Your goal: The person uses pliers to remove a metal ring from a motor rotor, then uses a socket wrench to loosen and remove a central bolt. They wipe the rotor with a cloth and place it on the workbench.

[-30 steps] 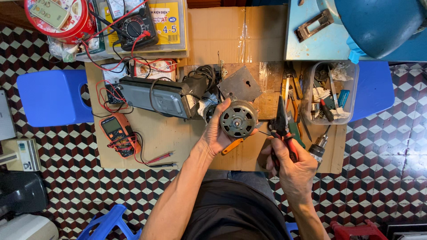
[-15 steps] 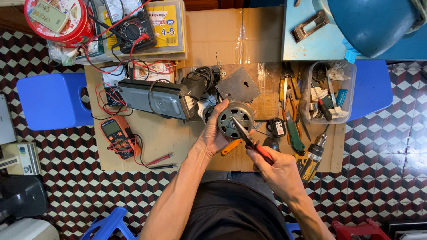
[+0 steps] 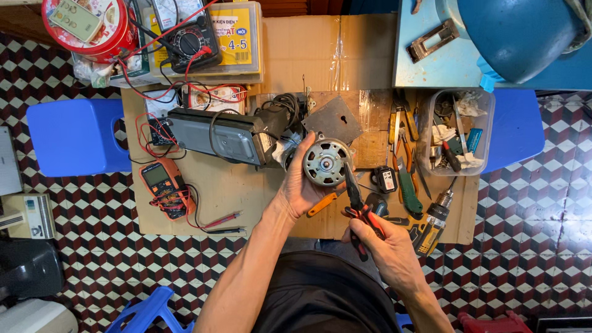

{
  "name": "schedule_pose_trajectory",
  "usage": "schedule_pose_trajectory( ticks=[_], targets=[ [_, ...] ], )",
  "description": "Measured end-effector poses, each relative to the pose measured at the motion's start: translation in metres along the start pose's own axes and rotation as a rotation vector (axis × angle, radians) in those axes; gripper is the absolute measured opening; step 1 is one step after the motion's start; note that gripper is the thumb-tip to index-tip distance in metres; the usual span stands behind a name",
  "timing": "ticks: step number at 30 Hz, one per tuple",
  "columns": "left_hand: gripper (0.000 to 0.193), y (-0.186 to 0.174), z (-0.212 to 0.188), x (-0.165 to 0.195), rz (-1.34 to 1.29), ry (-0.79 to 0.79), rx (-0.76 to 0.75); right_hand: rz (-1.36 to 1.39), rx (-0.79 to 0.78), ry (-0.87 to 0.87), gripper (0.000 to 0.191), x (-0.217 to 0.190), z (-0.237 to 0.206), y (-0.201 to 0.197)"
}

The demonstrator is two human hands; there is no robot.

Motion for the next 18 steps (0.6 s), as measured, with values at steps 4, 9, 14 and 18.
schedule_pose_trajectory(
  ticks=[4, 9, 14, 18],
  targets=[
    [0.065, -0.004, 0.001, 0.001, 0.091, 0.037, 0.013, 0.112, -0.207, 0.095, 0.034, 0.01, 0.006, 0.01],
    [0.06, -0.012, 0.001, 0.004, 0.229, 0.005, 0.082, 0.056, -0.295, 0.129, 0.036, 0.003, 0.011, -0.001],
    [0.054, -0.018, 0.002, 0.012, 0.392, -0.048, 0.099, -0.212, -0.322, 0.149, 0.038, -0.008, 0.019, -0.021],
    [0.05, -0.022, 0.001, 0.018, 0.473, -0.095, 0.112, -0.25, -0.389, 0.263, 0.04, -0.011, 0.028, -0.033]
  ],
)
Point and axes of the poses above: each hand's wrist, its own z-axis towards the middle knuckle, its own y-axis out of the palm, x = y × z, the point moved 7 cm from there along z, towards the middle knuckle, and after that the axes turned 15 degrees about y, right-handed, at the moved point
